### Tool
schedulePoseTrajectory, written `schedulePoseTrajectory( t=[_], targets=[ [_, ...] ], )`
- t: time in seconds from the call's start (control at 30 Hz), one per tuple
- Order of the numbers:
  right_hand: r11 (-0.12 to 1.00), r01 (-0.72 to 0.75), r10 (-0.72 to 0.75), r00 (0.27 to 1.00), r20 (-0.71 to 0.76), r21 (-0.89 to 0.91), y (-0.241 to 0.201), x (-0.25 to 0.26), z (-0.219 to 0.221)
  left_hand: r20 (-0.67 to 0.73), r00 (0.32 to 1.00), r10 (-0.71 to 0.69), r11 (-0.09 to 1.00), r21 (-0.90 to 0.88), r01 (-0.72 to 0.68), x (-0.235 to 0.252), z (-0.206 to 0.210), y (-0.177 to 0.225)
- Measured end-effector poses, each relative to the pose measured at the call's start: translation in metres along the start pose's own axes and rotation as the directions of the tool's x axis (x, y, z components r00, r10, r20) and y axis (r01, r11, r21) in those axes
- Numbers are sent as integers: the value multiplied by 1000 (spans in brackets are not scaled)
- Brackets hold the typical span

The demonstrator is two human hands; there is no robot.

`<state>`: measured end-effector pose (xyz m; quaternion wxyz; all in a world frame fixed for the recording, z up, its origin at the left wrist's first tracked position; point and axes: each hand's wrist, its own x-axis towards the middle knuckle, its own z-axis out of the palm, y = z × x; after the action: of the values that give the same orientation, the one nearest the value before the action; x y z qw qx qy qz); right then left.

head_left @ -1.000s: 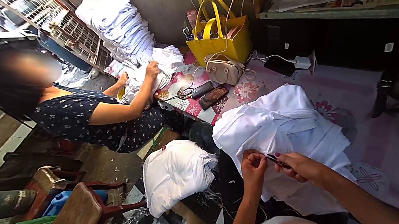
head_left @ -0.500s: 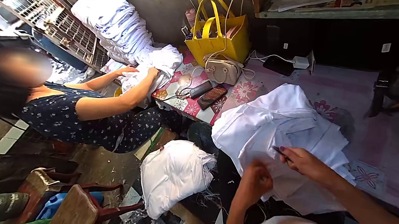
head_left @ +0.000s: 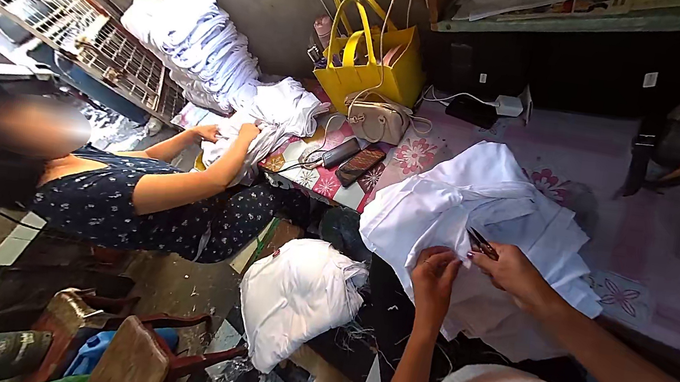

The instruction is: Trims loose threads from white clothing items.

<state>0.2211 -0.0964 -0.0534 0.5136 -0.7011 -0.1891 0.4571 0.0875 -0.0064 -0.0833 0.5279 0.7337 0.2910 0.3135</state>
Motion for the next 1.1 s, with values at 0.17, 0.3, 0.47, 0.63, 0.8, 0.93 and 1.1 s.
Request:
schedulePoseTrajectory(
  t=[0.17,0.3,0.47,0.63,0.8,0.93,1.1],
  targets=[
    [990,76,-78,997,-10,-118,6,1,9,-66,994,90,993,89,-84,-3,7,-6],
    [1000,18,-17,996,93,-9,2,-4,-7,-17,999,-37,994,-99,35,-6,-2,-6],
    [973,-185,128,929,347,137,-12,-22,-29,-2,987,-159,954,-258,153,-14,-7,-2],
    [968,-249,211,878,430,35,-4,-21,-23,13,981,-193,939,-287,188,-15,-6,1],
    [978,-209,184,881,436,8,-5,-13,-16,32,982,-185,936,-300,186,-16,-7,-1],
    [985,-171,166,915,367,-19,-2,-11,-11,25,985,-172,938,-301,171,-16,-6,-5],
    [997,-73,71,970,234,0,-1,-15,-14,22,997,-74,992,-99,76,-22,-9,-11]
  ],
)
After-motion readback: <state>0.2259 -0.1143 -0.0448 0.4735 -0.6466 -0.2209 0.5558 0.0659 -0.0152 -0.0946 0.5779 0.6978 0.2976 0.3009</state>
